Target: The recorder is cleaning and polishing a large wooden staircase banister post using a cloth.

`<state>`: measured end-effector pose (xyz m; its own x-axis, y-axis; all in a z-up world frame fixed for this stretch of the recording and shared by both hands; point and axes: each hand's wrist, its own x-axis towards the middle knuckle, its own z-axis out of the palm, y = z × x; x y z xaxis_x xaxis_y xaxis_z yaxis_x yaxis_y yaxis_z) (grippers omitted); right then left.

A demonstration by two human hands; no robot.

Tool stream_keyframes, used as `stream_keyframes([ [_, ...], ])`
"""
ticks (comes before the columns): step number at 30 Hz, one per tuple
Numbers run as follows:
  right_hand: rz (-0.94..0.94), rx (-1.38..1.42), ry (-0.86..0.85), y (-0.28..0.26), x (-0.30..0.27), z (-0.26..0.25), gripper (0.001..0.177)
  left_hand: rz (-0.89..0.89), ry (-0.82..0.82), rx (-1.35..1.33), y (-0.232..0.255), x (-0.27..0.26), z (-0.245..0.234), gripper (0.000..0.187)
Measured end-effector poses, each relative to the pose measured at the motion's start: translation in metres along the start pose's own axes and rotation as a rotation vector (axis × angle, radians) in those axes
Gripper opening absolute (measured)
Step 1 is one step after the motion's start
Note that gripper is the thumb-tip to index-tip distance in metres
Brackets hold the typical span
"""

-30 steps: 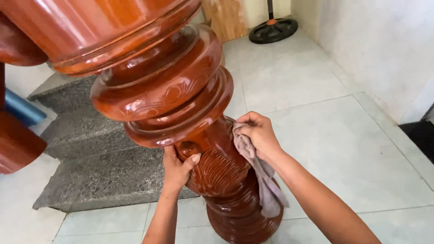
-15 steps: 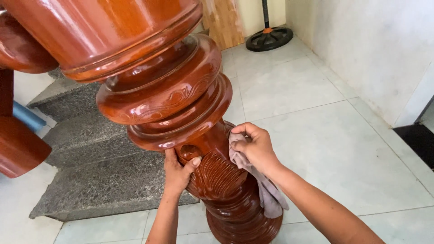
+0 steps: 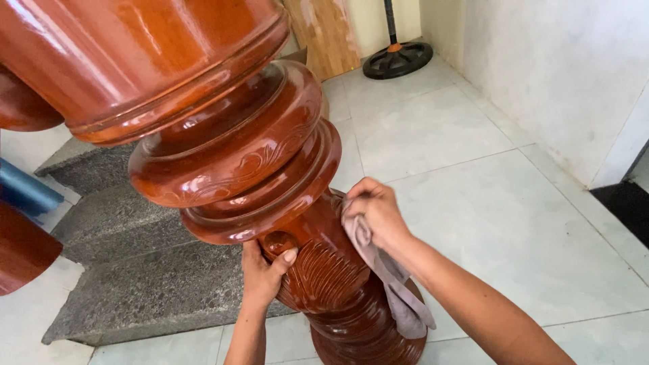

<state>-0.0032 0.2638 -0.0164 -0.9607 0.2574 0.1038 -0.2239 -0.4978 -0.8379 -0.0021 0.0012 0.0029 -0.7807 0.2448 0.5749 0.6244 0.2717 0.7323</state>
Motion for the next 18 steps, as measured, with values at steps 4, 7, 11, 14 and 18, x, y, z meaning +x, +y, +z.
stream_keyframes([
  [4, 0.049, -0.019, 0.052, 0.004, 0.012, -0.008, 0.014, 0.05, 0.021, 0.01, 0.0, 0.002, 0.0, 0.081],
  [7, 0.03, -0.039, 0.065, 0.003, 0.012, -0.007, 0.015, 0.013, 0.009, 0.022, 0.002, 0.0, -0.002, 0.08],
  [11, 0.011, -0.034, 0.023, 0.001, -0.004, 0.001, 0.013, 0.046, 0.006, 0.009, 0.005, 0.002, 0.0, 0.08],
  [14, 0.008, -0.116, 0.01, -0.02, -0.033, 0.024, 0.011, 0.017, -0.006, -0.034, 0.005, 0.0, 0.001, 0.081],
  [18, 0.019, -0.247, -0.044, -0.027, -0.058, 0.034, 0.01, -0.002, -0.006, -0.203, 0.002, 0.001, 0.004, 0.086],
])
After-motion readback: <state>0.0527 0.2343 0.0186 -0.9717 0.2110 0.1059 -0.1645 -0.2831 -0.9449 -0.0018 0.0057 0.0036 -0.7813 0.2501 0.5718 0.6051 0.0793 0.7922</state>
